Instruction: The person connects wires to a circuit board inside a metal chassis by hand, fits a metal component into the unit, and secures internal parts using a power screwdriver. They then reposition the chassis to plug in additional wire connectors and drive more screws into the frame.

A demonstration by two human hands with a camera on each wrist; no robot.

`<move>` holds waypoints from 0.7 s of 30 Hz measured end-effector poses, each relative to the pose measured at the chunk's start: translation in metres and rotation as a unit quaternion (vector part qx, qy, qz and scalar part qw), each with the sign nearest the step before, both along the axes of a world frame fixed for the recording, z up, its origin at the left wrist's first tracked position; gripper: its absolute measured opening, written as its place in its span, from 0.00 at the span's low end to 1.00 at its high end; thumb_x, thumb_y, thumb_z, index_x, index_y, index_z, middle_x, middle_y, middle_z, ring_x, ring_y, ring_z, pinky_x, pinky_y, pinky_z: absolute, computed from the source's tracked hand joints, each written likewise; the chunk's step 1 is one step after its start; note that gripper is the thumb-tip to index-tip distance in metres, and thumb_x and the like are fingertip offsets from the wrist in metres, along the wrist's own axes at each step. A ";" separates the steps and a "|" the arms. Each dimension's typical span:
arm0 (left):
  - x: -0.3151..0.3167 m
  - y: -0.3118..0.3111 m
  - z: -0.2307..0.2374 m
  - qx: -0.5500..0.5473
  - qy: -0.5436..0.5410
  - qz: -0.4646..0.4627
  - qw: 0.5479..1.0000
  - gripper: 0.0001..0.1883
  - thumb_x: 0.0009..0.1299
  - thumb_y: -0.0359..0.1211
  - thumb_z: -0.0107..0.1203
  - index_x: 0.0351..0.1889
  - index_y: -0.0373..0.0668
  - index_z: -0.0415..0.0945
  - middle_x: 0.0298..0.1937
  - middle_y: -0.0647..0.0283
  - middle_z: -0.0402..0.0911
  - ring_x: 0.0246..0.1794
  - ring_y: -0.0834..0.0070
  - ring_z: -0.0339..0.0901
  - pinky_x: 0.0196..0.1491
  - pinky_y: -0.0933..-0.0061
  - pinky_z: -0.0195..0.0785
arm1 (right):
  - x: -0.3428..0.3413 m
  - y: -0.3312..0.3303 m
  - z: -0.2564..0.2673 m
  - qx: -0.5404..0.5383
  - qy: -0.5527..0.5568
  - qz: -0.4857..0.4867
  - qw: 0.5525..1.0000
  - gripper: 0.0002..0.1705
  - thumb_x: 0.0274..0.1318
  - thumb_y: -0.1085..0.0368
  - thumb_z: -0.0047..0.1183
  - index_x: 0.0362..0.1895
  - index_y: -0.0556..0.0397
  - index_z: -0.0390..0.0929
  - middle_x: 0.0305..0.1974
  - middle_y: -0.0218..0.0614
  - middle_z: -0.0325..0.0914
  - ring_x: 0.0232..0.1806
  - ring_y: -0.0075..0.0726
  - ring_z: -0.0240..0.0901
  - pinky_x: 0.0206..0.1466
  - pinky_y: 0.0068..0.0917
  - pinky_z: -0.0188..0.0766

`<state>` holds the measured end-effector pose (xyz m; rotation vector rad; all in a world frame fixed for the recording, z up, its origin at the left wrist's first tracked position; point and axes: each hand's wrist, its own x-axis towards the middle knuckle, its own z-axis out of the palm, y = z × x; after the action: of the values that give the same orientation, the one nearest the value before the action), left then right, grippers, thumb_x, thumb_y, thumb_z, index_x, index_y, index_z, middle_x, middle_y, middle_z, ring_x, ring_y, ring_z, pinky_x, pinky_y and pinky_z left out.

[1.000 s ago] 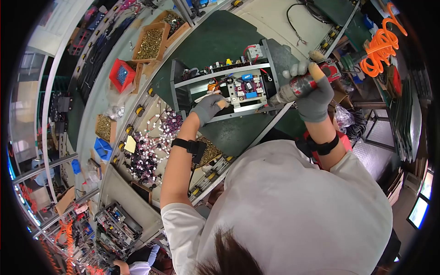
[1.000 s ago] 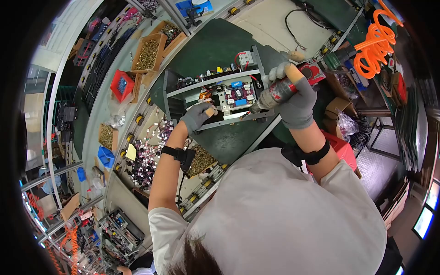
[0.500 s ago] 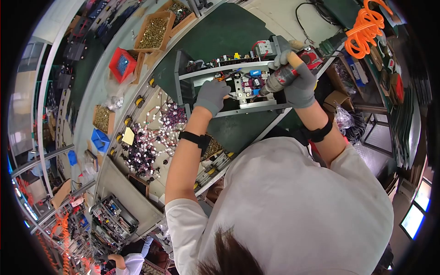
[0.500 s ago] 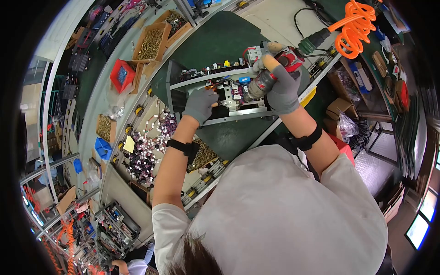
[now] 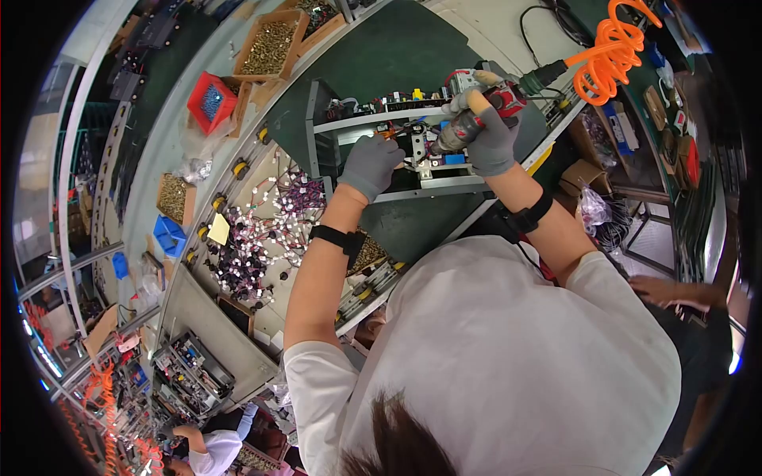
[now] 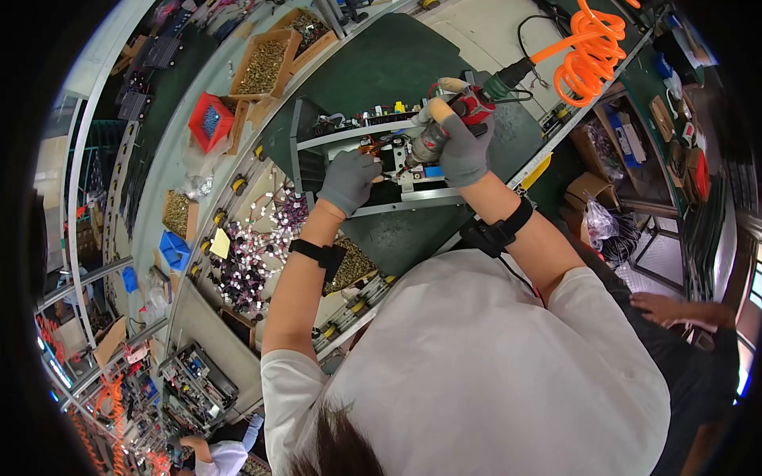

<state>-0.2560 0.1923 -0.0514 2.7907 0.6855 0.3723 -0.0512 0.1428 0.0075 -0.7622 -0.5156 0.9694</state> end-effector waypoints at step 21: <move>0.007 -0.001 0.000 -0.034 0.035 0.000 0.999 0.06 0.48 0.30 0.56 0.25 0.46 0.73 0.29 0.64 0.72 0.35 0.65 0.72 0.38 0.64 0.65 | -0.024 -0.008 -0.006 -0.007 -0.136 0.029 0.990 0.20 0.47 0.76 0.53 0.48 0.59 0.68 0.29 0.31 0.71 0.24 0.20 0.68 0.28 0.20 0.68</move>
<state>-0.2491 0.1916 -0.0519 2.7512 0.7011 0.2480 -0.0754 0.1350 0.0013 -0.9023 -0.7715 0.9283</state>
